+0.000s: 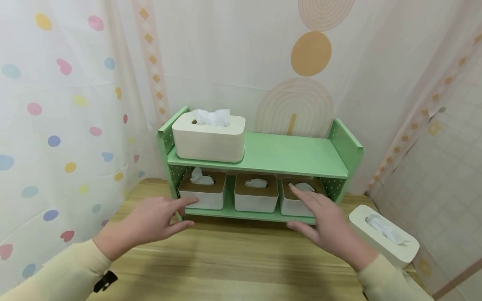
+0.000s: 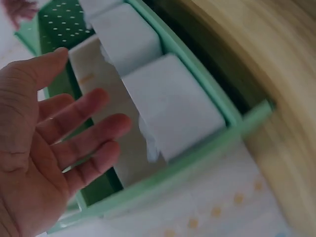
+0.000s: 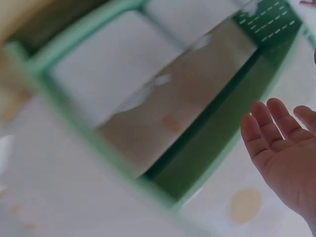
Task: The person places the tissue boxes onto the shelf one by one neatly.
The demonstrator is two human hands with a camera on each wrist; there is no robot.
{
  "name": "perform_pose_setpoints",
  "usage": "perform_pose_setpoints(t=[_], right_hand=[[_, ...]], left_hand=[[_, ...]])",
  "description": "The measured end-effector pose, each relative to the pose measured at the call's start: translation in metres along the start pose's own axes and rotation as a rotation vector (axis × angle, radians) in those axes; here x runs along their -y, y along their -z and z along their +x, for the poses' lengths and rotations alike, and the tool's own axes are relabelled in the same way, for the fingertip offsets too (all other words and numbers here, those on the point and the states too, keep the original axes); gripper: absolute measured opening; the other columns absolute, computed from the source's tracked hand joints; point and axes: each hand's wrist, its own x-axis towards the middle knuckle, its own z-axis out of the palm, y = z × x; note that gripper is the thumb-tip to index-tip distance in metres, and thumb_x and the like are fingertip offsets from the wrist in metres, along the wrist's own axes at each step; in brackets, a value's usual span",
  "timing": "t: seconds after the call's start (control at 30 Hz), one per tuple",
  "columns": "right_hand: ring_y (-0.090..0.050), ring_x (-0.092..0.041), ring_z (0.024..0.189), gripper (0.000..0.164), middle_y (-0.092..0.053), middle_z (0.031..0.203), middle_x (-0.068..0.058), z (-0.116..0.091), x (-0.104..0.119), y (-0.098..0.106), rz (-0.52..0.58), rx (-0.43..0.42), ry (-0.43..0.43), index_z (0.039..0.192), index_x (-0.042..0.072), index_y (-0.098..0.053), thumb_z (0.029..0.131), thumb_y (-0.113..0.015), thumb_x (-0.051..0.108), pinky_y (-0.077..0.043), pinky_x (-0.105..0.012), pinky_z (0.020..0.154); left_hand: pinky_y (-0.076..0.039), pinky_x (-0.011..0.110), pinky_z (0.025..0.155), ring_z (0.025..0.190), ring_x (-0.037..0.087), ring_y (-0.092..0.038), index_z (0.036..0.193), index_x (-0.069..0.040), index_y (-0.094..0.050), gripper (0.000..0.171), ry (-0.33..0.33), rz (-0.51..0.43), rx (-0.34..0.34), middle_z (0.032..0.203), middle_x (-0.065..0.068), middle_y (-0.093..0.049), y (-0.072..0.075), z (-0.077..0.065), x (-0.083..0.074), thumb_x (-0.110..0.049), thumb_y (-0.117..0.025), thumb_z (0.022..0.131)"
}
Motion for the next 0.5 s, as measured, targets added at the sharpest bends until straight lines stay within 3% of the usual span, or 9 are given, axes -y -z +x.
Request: perform_pose_setpoints(t=[0.03, 0.1, 0.13, 0.2, 0.27, 0.33, 0.43, 0.5], right_hand=[[-0.069, -0.005, 0.083, 0.09, -0.069, 0.144, -0.013, -0.012, -0.008, 0.003, -0.01, -0.011, -0.032, 0.159, 0.014, -0.052, 0.082, -0.094, 0.031, -0.055, -0.029, 0.097], [-0.069, -0.01, 0.082, 0.093, -0.067, 0.145, -0.018, -0.033, -0.028, 0.009, -0.02, -0.022, -0.099, 0.159, 0.012, -0.052, 0.079, -0.096, 0.031, -0.045, -0.013, 0.103], [-0.069, -0.012, 0.081, 0.093, -0.067, 0.145, -0.021, -0.043, -0.04, 0.013, -0.037, -0.017, -0.139, 0.158, 0.009, -0.052, 0.079, -0.096, 0.031, -0.046, -0.013, 0.1], [-0.072, -0.034, 0.098, 0.093, -0.064, 0.144, -0.03, -0.061, -0.067, 0.019, -0.027, 0.012, -0.226, 0.157, 0.002, -0.051, 0.08, -0.095, 0.031, -0.05, -0.026, 0.105], [-0.058, -0.059, 0.124, 0.095, -0.055, 0.146, -0.041, -0.078, -0.094, 0.026, -0.003, 0.094, -0.345, 0.158, -0.006, -0.043, 0.086, -0.09, 0.033, -0.05, -0.053, 0.11], [-0.049, -0.068, 0.127, 0.098, -0.045, 0.147, -0.05, -0.095, -0.122, 0.032, 0.0, 0.205, -0.474, 0.159, -0.014, -0.033, 0.093, -0.083, 0.039, -0.044, -0.074, 0.096], [-0.036, -0.075, 0.13, 0.108, -0.031, 0.148, -0.057, -0.122, -0.158, 0.038, 0.015, 0.355, -0.634, 0.159, -0.023, -0.016, 0.1, -0.072, 0.048, -0.038, -0.081, 0.099], [-0.036, -0.077, 0.128, 0.113, -0.029, 0.146, -0.06, -0.138, -0.178, 0.04, -0.003, 0.419, -0.679, 0.155, -0.028, -0.012, 0.1, -0.069, 0.052, -0.039, -0.08, 0.099]], left_hand=[[-0.05, 0.027, 0.054, 0.063, 0.006, -0.067, 0.144, -0.016, -0.066, 0.058, 0.009, -0.027, 0.008, 0.088, -0.009, -0.08, -0.004, -0.001, -0.003, -0.048, -0.077, 0.098], [-0.055, 0.03, 0.059, 0.07, 0.01, -0.071, 0.146, -0.014, -0.064, 0.06, 0.016, -0.082, 0.017, 0.093, -0.006, -0.081, -0.014, -0.003, -0.011, -0.049, -0.076, 0.098], [-0.057, 0.032, 0.061, 0.074, 0.013, -0.073, 0.147, -0.014, -0.063, 0.061, 0.023, -0.113, 0.027, 0.096, -0.004, -0.082, -0.018, -0.004, -0.015, -0.05, -0.075, 0.099], [-0.059, 0.036, 0.066, 0.077, 0.015, -0.074, 0.148, -0.013, -0.062, 0.063, 0.033, -0.183, 0.057, 0.101, -0.001, -0.082, -0.027, -0.005, -0.023, -0.051, -0.074, 0.099], [-0.061, 0.039, 0.074, 0.082, 0.016, -0.075, 0.149, -0.012, -0.061, 0.064, 0.052, -0.256, 0.102, 0.105, -0.001, -0.081, -0.038, -0.006, -0.03, -0.052, -0.073, 0.1], [-0.061, 0.04, 0.079, 0.085, 0.015, -0.074, 0.15, -0.012, -0.06, 0.066, 0.076, -0.32, 0.152, 0.109, 0.0, -0.081, -0.049, -0.007, -0.038, -0.052, -0.074, 0.099], [-0.061, 0.04, 0.085, 0.087, 0.011, -0.073, 0.152, -0.013, -0.059, 0.068, 0.094, -0.39, 0.213, 0.114, 0.0, -0.081, -0.068, -0.008, -0.048, -0.051, -0.076, 0.098], [-0.06, 0.039, 0.086, 0.087, 0.009, -0.072, 0.152, -0.013, -0.059, 0.069, 0.093, -0.422, 0.242, 0.115, 0.002, -0.081, -0.078, -0.008, -0.056, -0.051, -0.077, 0.097]])
